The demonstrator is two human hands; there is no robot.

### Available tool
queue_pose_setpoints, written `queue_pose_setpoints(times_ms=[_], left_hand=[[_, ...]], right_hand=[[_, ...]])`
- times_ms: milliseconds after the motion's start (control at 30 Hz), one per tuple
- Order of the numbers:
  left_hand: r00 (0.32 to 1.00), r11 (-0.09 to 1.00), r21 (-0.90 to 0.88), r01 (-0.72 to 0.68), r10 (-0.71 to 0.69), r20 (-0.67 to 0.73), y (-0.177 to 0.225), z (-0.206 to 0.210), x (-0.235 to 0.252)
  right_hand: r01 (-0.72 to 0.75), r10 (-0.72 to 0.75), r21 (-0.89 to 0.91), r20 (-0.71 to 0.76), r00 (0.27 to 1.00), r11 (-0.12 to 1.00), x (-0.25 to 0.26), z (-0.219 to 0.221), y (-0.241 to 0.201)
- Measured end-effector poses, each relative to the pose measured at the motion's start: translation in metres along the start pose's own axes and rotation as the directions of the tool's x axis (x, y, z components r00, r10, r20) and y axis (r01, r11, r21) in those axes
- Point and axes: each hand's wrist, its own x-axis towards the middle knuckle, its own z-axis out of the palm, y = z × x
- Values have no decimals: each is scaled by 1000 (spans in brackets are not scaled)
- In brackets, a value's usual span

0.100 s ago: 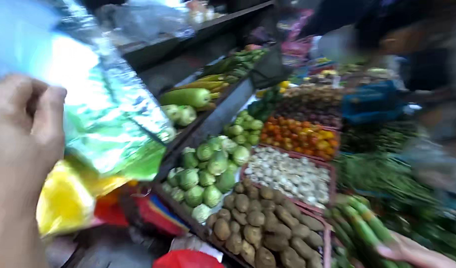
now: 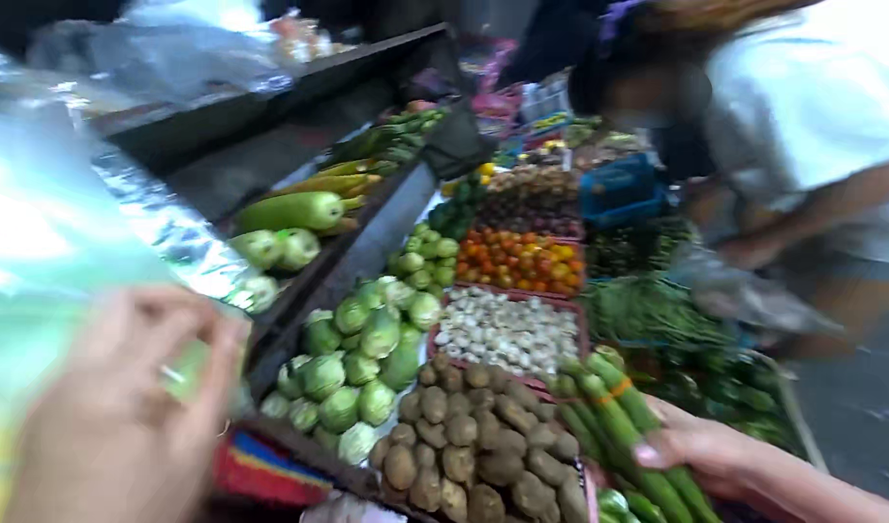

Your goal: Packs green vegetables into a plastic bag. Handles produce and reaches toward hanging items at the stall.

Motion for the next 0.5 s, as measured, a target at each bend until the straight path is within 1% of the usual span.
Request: queue_pose_setpoints(times_ms=[33, 67, 100, 133, 167, 233, 300, 333, 367, 400, 433, 467, 500], left_hand=[[986, 980, -195, -39, 69, 152, 55, 13, 7], [953, 936, -349, -39, 140, 269, 98, 32, 8], [913, 871, -492, -5, 204, 353, 129, 57, 5], [879, 792, -608, 54, 251, 405, 154, 85, -1], [867, 718, -688, 107, 271, 418, 175, 111, -8], [853, 613, -766, 196, 278, 441, 208, 146, -15], [845, 534, -794, 289, 247, 474, 231, 167, -15], [854, 462, -817, 346, 205, 478, 242, 176, -13], [861, 364, -841, 400, 165, 481, 253, 184, -10], [861, 272, -854, 443, 134, 490, 264, 192, -6], [850, 207, -851, 482, 124, 511, 275, 199, 0], [839, 169, -844, 509, 122, 531, 288, 205, 5], [835, 156, -838, 523, 105, 540, 302, 212, 10]], right_hand=[[87, -84, -47, 58, 995, 995, 7, 5, -6], [171, -159, -94, 117, 980, 981, 12, 8, -11], [234, -211, -130, 172, 962, 963, 14, 10, -15], [265, -232, -138, 216, 948, 954, 16, 10, -17], [270, -231, -144, 241, 942, 952, 17, 11, -17], [219, -184, -124, 245, 952, 968, 14, 5, -9], [187, -169, -67, 210, 963, 980, 4, -10, 1], [186, -177, -32, 186, 967, 982, -3, -18, 2], [190, -185, -16, 166, 969, 982, -11, -26, 0], [206, -203, -4, 153, 967, 979, -18, -35, -2], [226, -222, -9, 145, 964, 974, -23, -44, -5], [236, -231, -19, 134, 964, 972, -29, -53, -8], [227, -223, -22, 114, 968, 974, -35, -64, -12]])
